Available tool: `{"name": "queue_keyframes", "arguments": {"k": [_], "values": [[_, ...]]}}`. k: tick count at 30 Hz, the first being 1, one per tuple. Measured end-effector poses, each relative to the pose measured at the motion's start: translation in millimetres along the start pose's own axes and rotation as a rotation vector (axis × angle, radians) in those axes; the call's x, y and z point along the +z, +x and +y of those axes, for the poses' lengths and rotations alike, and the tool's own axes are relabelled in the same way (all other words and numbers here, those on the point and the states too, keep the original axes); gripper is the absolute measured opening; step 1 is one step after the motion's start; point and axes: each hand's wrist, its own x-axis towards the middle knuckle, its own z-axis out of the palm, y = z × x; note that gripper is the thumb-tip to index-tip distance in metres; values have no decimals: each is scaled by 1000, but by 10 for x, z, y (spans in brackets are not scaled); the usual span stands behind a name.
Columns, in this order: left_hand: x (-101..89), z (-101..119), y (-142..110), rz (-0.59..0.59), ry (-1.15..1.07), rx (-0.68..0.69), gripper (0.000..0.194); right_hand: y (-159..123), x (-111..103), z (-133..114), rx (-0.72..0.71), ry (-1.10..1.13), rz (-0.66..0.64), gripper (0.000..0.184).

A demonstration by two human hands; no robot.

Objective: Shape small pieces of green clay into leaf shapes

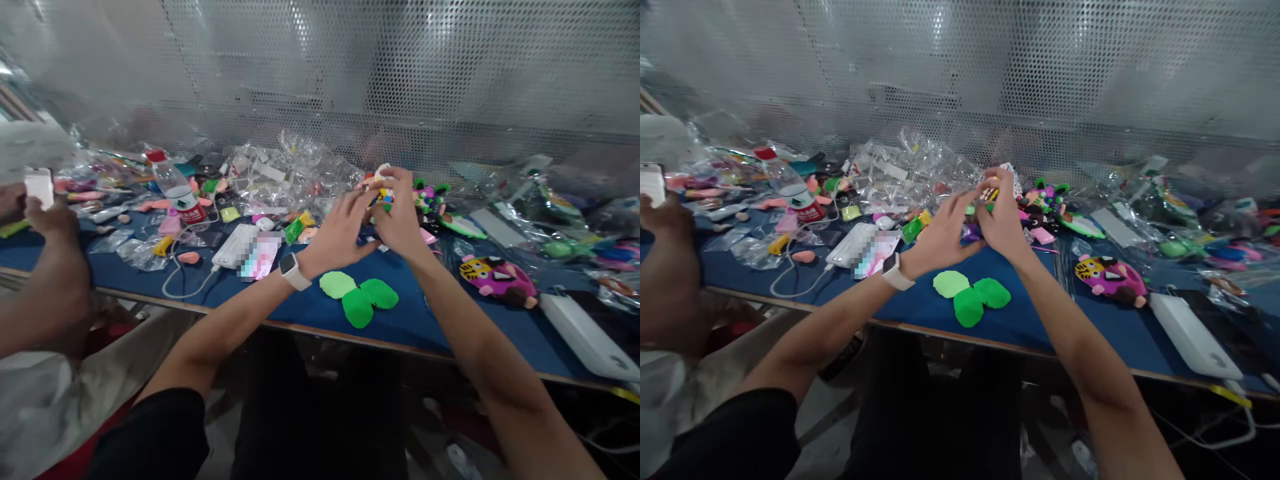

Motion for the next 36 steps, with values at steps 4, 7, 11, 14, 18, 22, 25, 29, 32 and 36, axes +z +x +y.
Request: {"name": "queue_keyframes", "arguments": {"k": [4,7,11,14,18,22,25,29,32,36], "values": [[377,-18,78,-145,66,127,81,-191,2,542,139,159,75,49],[551,-134,-24,-164,70,111,77,-293,103,697,287,299,-21,52],[557,-324,-110,-200,43,102,66,-345,227,665,406,389,-113,52],[527,-372,-107,-208,14,101,56,-342,249,610,430,407,-121,54],[531,-371,-80,-177,25,65,37,-331,197,551,452,440,-155,48],[532,-415,-85,-146,45,16,25,-333,132,509,515,323,-257,46],[522,-447,-99,-142,55,21,21,-334,91,513,427,109,-321,36],[511,-460,-86,-152,52,42,29,-331,55,565,244,-133,-347,46],[512,-480,-65,-148,12,71,49,-344,71,619,224,-138,-313,46],[530,-526,-75,-214,-35,145,61,-371,154,647,255,-68,-231,43]]}}
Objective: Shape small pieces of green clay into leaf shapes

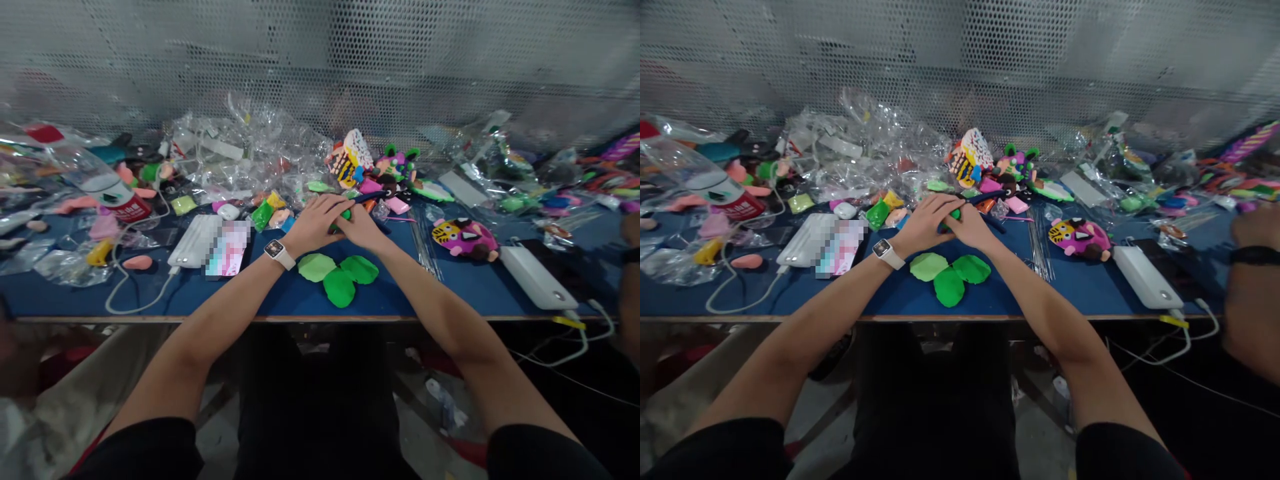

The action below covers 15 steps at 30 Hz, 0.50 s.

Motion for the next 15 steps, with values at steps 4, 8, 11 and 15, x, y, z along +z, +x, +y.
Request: {"name": "queue_keyframes", "arguments": {"k": [4,8,11,15], "values": [[45,-31,-22,-38,-3,21,56,-40,13,-79,35,67,-31,40],[79,-8,-15,-35,-17,-13,54,-313,-267,-149,51,-42,-77,48],[85,55,-1,-27,-23,-90,46,-729,-650,-63,69,-275,24,49],[99,148,6,-37,-63,-127,49,-1303,-1104,202,124,-726,-120,32]]}}
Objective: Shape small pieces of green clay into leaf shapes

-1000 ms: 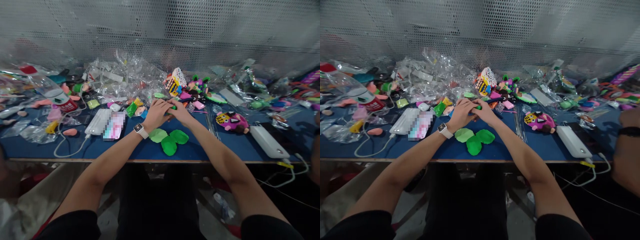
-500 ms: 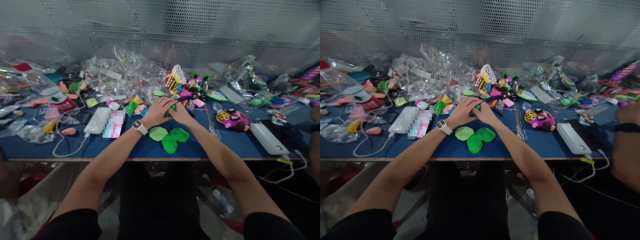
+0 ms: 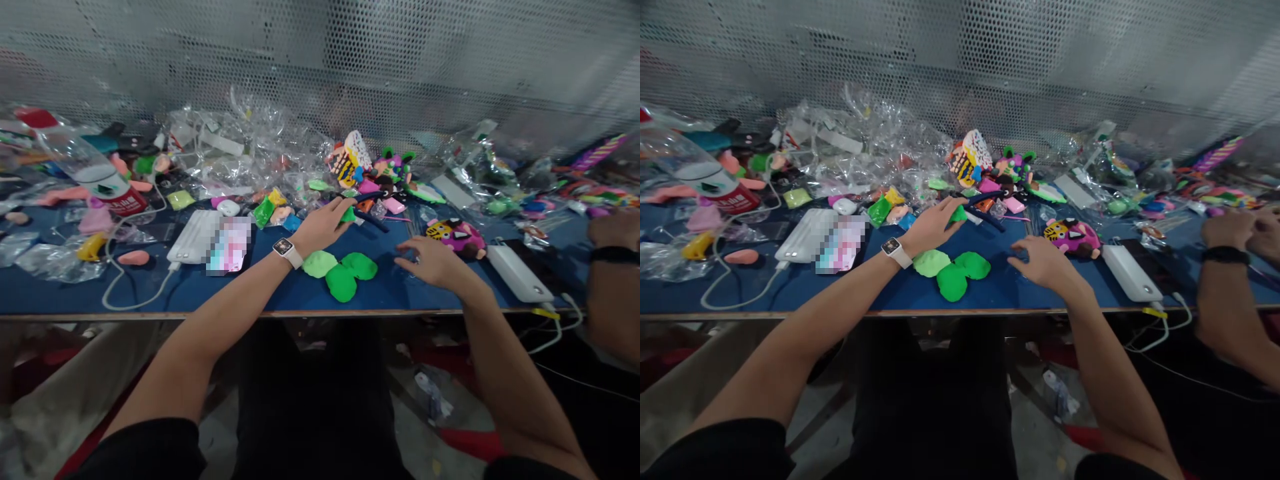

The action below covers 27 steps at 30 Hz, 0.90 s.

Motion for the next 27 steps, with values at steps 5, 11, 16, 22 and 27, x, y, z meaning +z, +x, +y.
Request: {"name": "queue_keyframes", "arguments": {"k": [5,11,16,22,27], "values": [[24,36,-11,5,18,15,46,-272,36,255,-8,-187,-1,56],[36,-23,17,27,32,-11,22,-212,26,226,94,-254,-22,70],[30,-67,43,68,-58,-63,19,-153,8,209,86,-94,8,70],[-55,-33,40,74,-425,-239,35,-67,-101,12,71,179,-4,42],[-87,-43,39,188,-488,-270,52,224,-223,-214,18,353,83,32]]}}
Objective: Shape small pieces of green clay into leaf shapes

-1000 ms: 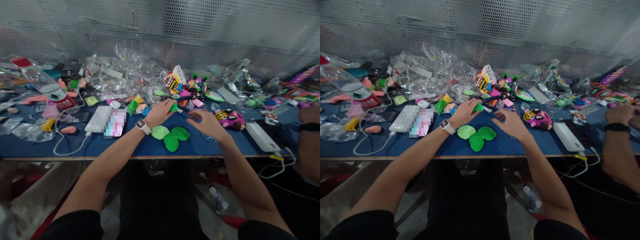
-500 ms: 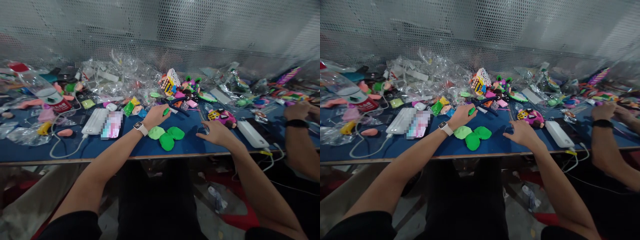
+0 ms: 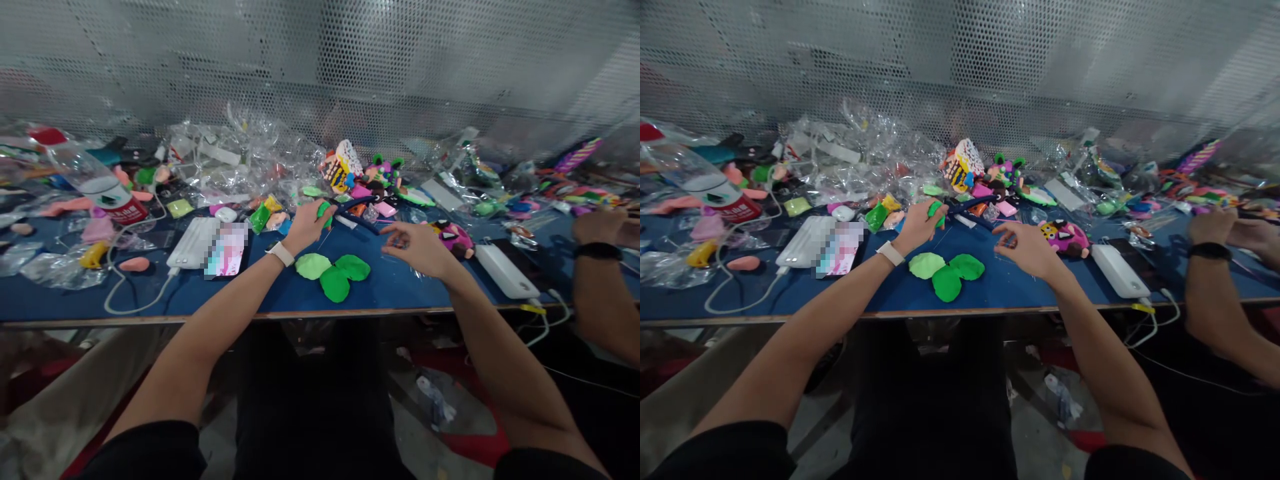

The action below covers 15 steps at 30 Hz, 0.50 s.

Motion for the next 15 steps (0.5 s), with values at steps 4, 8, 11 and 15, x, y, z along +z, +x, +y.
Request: {"name": "queue_keyframes", "arguments": {"k": [4,8,11,15], "values": [[25,-68,-16,127,-98,71,53,536,165,-158,-80,318,164,37],[10,-157,-31,216,-206,-12,50,1147,504,-234,-79,590,162,48],[-34,-226,-6,285,-36,81,49,1390,749,-244,-69,760,115,58],[-63,-303,56,286,183,193,44,1371,949,-174,-39,858,112,59]]}}
